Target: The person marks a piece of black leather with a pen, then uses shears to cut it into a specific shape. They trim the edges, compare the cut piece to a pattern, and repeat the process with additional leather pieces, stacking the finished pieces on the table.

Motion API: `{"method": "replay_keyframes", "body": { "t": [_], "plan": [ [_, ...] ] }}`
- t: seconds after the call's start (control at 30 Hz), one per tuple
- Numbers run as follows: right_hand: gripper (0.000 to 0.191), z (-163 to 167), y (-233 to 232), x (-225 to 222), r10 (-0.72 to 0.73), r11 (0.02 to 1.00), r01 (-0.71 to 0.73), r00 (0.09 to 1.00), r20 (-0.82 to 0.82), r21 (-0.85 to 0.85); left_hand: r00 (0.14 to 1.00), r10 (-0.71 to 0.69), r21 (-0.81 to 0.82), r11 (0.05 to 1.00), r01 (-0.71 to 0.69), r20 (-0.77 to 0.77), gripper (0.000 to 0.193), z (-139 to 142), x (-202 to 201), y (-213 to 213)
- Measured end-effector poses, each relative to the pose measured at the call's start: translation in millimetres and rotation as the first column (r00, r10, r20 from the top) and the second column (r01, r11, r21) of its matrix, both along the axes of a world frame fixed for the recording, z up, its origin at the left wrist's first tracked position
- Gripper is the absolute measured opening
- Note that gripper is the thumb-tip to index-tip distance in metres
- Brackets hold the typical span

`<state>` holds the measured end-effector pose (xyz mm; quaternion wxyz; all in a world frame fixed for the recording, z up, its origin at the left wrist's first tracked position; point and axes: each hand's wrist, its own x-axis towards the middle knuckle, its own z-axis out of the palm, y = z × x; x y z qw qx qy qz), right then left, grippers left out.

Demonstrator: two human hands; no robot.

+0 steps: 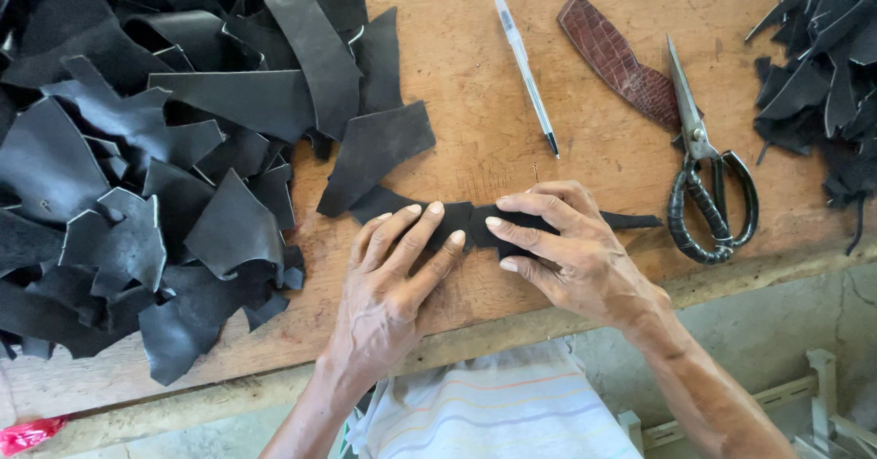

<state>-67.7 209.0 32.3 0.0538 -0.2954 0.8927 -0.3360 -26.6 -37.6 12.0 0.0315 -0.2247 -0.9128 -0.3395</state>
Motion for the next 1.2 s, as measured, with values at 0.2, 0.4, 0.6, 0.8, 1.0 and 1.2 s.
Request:
{"method": "replay_keyframes", "body": {
  "t": [0.2, 0.4, 0.6, 0.8, 1.0, 1.2],
  "plan": [
    [0.049, 0.4, -1.1, 0.7, -0.004, 1.0, 0.004, 1.0, -0.008, 0.0, 1.0, 0.006, 0.004, 1.0, -0.006, -0.011, 0.044, 1.1, 0.1, -0.4],
    [0.05, -1.6, -2.3, 1.3, 0.006, 1.0, -0.006, 1.0, -0.012, 0.008, 1.0, 0.013, 0.008, 1.0, -0.013, -0.014, 0.042, -1.8, 2.1, -0.4],
    [0.05, 0.3, -4.7, -0.1, 0.004, 1.0, -0.004, 1.0, 0.007, 0.015, 1.0, 0.008, 0.035, 0.999, -0.008, -0.01, 0.042, -0.2, 0.9, -3.5],
    [0.05, 7.8, -2.0, -2.7, 0.007, 1.0, -0.007, 0.999, 0.033, 0.019, 1.0, 0.004, 0.044, 0.999, -0.003, -0.005, 0.041, 4.1, 0.5, -3.3],
    [0.049, 2.3, -6.9, -2.1, 0.01, 1.0, -0.01, 1.0, 0.008, 0.024, 1.0, 0.004, 0.057, 0.998, -0.003, -0.014, 0.041, -1.6, 0.2, -6.8],
    [0.049, 0.0, -6.3, -2.7, 0.014, 1.0, -0.014, 1.0, -0.013, 0.017, 1.0, 0.002, 0.022, 1.0, -0.002, 0.0, 0.043, -5.9, 1.8, -5.3]
  ]
}}
